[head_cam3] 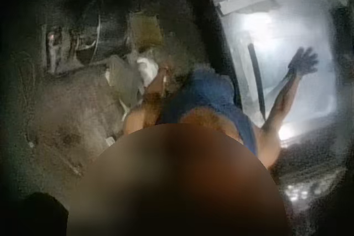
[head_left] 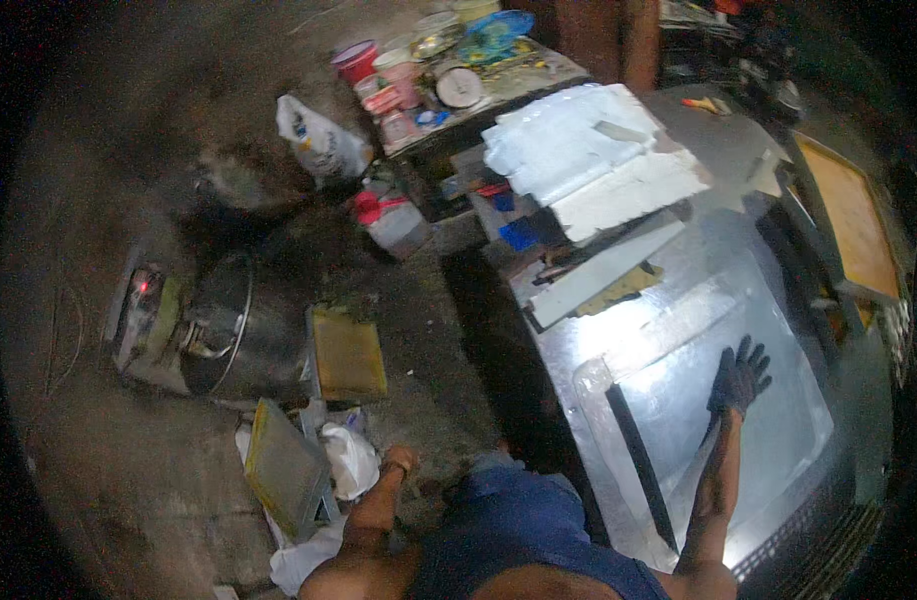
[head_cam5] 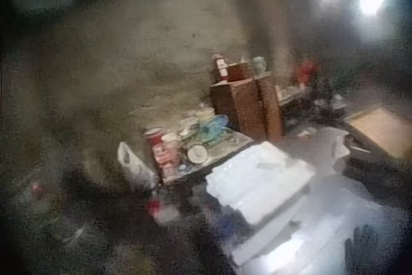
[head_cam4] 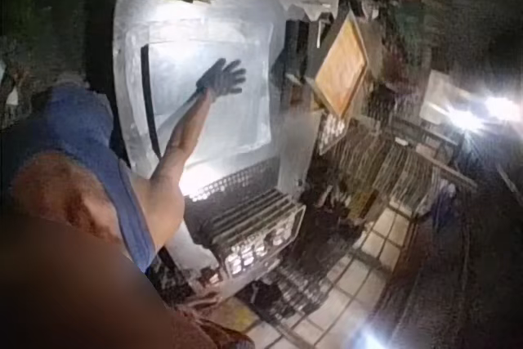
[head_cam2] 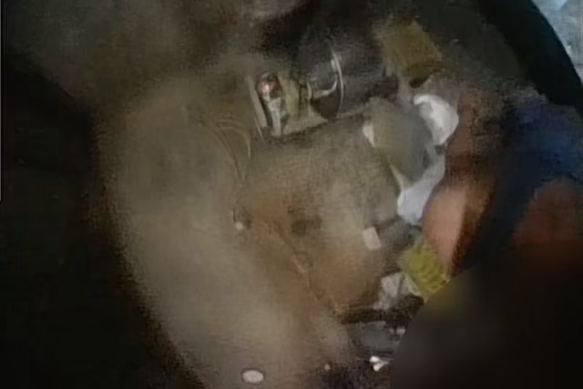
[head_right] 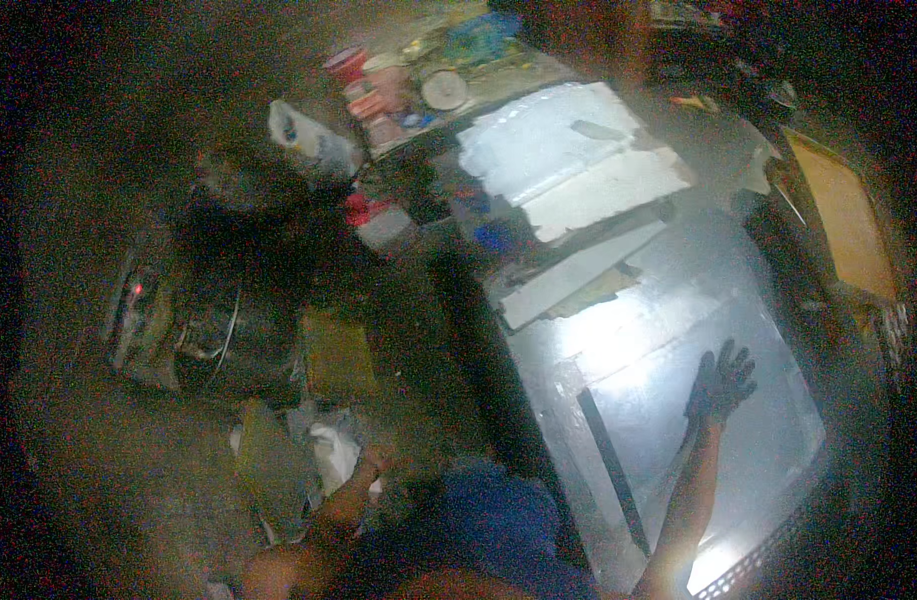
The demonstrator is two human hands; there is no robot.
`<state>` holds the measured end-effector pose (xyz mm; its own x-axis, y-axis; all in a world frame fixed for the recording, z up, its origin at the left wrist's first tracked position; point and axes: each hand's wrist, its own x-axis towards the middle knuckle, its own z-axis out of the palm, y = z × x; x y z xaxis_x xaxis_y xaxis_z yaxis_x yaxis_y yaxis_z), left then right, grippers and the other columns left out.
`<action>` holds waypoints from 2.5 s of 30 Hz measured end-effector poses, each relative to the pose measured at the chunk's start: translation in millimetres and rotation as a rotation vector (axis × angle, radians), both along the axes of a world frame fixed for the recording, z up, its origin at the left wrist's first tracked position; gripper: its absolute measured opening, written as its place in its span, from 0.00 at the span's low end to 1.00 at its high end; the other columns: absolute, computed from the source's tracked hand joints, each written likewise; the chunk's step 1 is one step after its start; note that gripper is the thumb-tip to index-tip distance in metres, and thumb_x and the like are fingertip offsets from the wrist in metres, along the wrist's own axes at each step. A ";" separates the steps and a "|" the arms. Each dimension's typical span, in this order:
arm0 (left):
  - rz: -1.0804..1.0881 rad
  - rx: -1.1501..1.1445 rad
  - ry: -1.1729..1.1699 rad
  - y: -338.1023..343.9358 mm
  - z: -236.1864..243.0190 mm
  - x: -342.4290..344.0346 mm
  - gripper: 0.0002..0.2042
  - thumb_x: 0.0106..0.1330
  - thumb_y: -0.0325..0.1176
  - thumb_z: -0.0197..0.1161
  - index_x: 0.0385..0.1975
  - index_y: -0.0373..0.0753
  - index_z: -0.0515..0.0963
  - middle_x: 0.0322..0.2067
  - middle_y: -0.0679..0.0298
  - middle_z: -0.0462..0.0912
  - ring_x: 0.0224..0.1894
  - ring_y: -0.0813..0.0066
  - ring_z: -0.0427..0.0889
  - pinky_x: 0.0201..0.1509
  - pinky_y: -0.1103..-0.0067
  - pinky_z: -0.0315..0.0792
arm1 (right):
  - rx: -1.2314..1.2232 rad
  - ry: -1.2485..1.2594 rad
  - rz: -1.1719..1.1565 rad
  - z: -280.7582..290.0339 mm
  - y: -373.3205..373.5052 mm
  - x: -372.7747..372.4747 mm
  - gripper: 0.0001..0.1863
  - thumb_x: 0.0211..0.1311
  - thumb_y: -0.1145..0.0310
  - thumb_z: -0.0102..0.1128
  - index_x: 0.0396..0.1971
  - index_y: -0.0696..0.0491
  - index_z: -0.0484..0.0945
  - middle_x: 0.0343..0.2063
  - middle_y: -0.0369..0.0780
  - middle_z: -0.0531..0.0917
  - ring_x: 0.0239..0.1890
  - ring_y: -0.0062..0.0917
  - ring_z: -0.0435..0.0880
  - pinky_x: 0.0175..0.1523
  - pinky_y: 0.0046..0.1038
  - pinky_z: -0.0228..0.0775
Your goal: The person places a large yellow sheet on a metal table, aligns a straightedge, and uses a knife to cut the sheet into strips. The person repeatedly repositions the straightedge and cuts along its edge, producing multiple narrow strips from the sheet.
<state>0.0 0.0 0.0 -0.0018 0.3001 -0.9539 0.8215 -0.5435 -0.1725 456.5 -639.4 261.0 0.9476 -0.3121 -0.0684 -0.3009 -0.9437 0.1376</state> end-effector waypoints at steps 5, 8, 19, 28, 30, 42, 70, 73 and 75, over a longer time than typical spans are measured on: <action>0.048 0.109 -0.645 -31.8 26.0 0.0 0.31 0.61 0.60 0.66 0.53 0.40 0.81 0.55 0.50 0.81 0.58 0.52 0.79 0.63 0.58 0.71 | -0.067 -0.341 0.089 55.1 0.3 -43.5 0.35 0.76 0.46 0.42 0.77 0.43 0.52 0.78 0.45 0.49 0.79 0.49 0.43 0.75 0.63 0.34; -0.040 0.111 -0.777 -39.9 33.2 30.4 0.28 0.60 0.58 0.68 0.48 0.38 0.84 0.50 0.50 0.85 0.54 0.52 0.82 0.59 0.60 0.75 | -0.038 -0.052 0.009 30.5 33.6 -79.5 0.35 0.75 0.48 0.42 0.77 0.44 0.53 0.77 0.48 0.50 0.79 0.47 0.47 0.77 0.59 0.32; -0.254 0.089 -1.123 -127.8 142.9 221.8 0.16 0.65 0.46 0.68 0.41 0.38 0.85 0.39 0.55 0.88 0.45 0.56 0.86 0.53 0.65 0.77 | 0.153 -0.092 -0.206 32.7 -46.9 -136.7 0.33 0.76 0.46 0.41 0.77 0.37 0.54 0.78 0.43 0.51 0.79 0.46 0.46 0.78 0.57 0.29; -0.246 -0.306 -1.385 -246.1 226.7 285.2 0.18 0.62 0.30 0.71 0.52 0.36 0.80 0.46 0.57 0.86 0.48 0.66 0.84 0.51 0.69 0.78 | 0.268 -0.195 -0.406 20.3 -117.0 -183.7 0.35 0.74 0.43 0.38 0.76 0.43 0.57 0.77 0.48 0.53 0.79 0.50 0.45 0.78 0.56 0.25; -0.392 -0.267 -1.387 -267.8 231.9 300.6 0.20 0.64 0.29 0.70 0.56 0.35 0.78 0.51 0.54 0.84 0.51 0.64 0.84 0.55 0.69 0.78 | 0.226 -0.366 -0.414 20.3 -124.2 -183.2 0.35 0.74 0.43 0.37 0.75 0.43 0.58 0.76 0.49 0.54 0.78 0.52 0.46 0.78 0.56 0.27; -0.554 -0.486 -1.360 -350.0 232.0 368.3 0.25 0.67 0.38 0.67 0.60 0.31 0.77 0.53 0.50 0.84 0.54 0.60 0.83 0.59 0.69 0.74 | 0.203 -0.419 -0.339 36.7 -162.1 -66.2 0.33 0.73 0.46 0.42 0.75 0.43 0.59 0.76 0.43 0.56 0.78 0.46 0.48 0.80 0.52 0.29; -0.674 -0.524 -1.142 -319.6 204.9 412.0 0.30 0.65 0.43 0.72 0.61 0.30 0.75 0.51 0.52 0.83 0.51 0.62 0.81 0.56 0.67 0.76 | 0.108 -0.455 -0.374 1.4 -144.6 -273.4 0.33 0.74 0.46 0.47 0.74 0.45 0.61 0.74 0.47 0.59 0.77 0.46 0.52 0.79 0.49 0.39; -0.401 -0.710 -1.086 -331.2 212.4 444.5 0.26 0.71 0.42 0.65 0.62 0.29 0.74 0.50 0.50 0.83 0.53 0.57 0.81 0.57 0.63 0.75 | 0.416 -0.806 -0.550 4.8 -218.5 -297.7 0.29 0.76 0.59 0.48 0.71 0.54 0.62 0.70 0.50 0.66 0.73 0.40 0.62 0.78 0.40 0.50; -0.446 -0.666 -1.147 -350.7 220.1 481.3 0.26 0.76 0.40 0.57 0.68 0.31 0.67 0.55 0.48 0.78 0.51 0.57 0.81 0.52 0.64 0.77 | 0.678 -0.911 -0.735 12.6 -248.6 -306.1 0.30 0.76 0.58 0.47 0.72 0.55 0.61 0.70 0.49 0.66 0.74 0.39 0.61 0.78 0.39 0.49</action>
